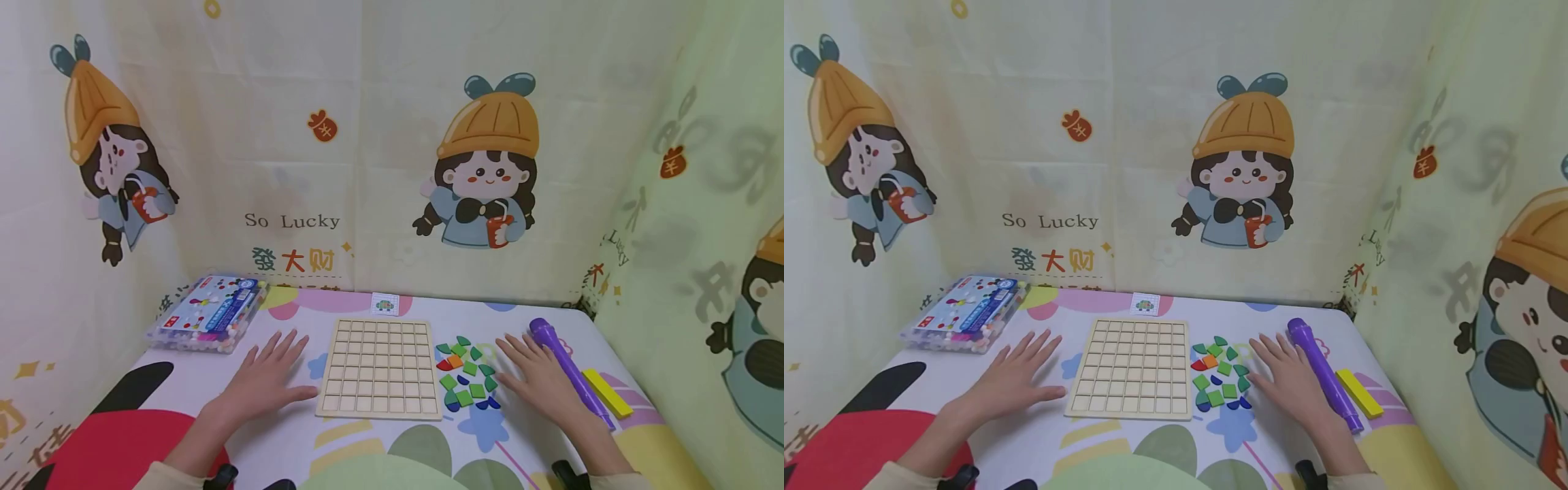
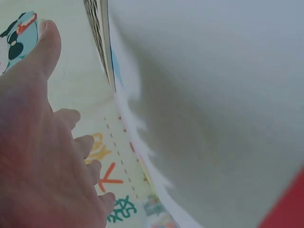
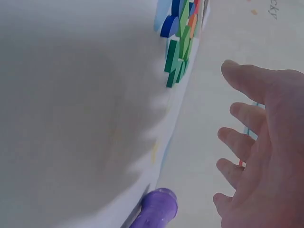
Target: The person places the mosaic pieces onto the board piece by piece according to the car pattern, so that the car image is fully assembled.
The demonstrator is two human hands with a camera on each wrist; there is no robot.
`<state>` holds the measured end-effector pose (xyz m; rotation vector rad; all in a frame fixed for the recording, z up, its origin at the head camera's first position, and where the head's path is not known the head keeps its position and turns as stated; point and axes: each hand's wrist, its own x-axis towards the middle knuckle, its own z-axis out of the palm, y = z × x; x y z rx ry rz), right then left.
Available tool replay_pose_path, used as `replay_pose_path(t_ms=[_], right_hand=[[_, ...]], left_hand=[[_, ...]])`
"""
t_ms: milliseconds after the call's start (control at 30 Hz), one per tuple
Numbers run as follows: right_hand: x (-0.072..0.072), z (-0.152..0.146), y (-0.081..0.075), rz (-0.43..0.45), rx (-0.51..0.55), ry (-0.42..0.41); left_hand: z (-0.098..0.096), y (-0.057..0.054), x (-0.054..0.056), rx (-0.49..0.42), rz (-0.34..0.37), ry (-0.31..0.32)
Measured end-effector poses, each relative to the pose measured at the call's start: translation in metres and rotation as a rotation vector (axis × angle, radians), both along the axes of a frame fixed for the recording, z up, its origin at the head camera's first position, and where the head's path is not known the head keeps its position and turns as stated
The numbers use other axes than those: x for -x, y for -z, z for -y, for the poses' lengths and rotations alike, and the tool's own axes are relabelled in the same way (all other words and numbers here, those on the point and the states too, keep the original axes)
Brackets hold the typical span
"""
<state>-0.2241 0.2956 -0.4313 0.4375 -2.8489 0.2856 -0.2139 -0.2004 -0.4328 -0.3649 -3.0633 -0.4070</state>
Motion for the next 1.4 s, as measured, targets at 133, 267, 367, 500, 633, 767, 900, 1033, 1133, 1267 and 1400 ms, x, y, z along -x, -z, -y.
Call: replay_pose_path(t_ms=[133, 267, 367, 500, 633, 767, 900, 1033, 1133, 1267, 1400], right_hand=[[0.004, 0.007, 0.0, 0.023, 0.028, -0.017], [0.007, 0.013, -0.001, 0.061, 0.043, -0.02], [0.01, 0.017, -0.001, 0.081, 0.039, -0.024], [0.015, 0.021, 0.002, 0.109, 0.036, -0.014], [0.02, 0.025, 0.005, 0.136, 0.028, 0.012], [0.025, 0.028, 0.009, 0.133, -0.004, 0.008], [0.03, 0.031, 0.012, 0.116, -0.026, -0.001], [0.031, 0.034, 0.013, 0.137, 0.0, 0.019], [0.033, 0.035, 0.012, 0.165, 0.032, 0.04], [0.036, 0.036, 0.013, 0.192, 0.06, 0.064], [0.038, 0.036, 0.012, 0.228, 0.101, 0.08]], left_hand=[[-0.006, 0.002, 0.001, -0.017, 0.02, 0.02], [-0.012, 0.005, 0.002, -0.036, 0.04, 0.045], [-0.016, 0.007, 0.003, -0.047, 0.06, 0.063], [-0.021, 0.005, 0.003, -0.05, 0.098, 0.083], [-0.024, 0.007, 0.004, -0.054, 0.14, 0.094], [-0.027, 0.01, 0.005, -0.05, 0.156, 0.102], [-0.031, 0.009, 0.003, -0.043, 0.163, 0.104], [-0.033, 0.007, 0.002, -0.038, 0.168, 0.114], [-0.033, 0.006, 0.002, -0.041, 0.167, 0.13], [-0.032, 0.006, 0.001, -0.032, 0.161, 0.15], [-0.033, 0.006, 0.0, -0.031, 0.169, 0.148]])
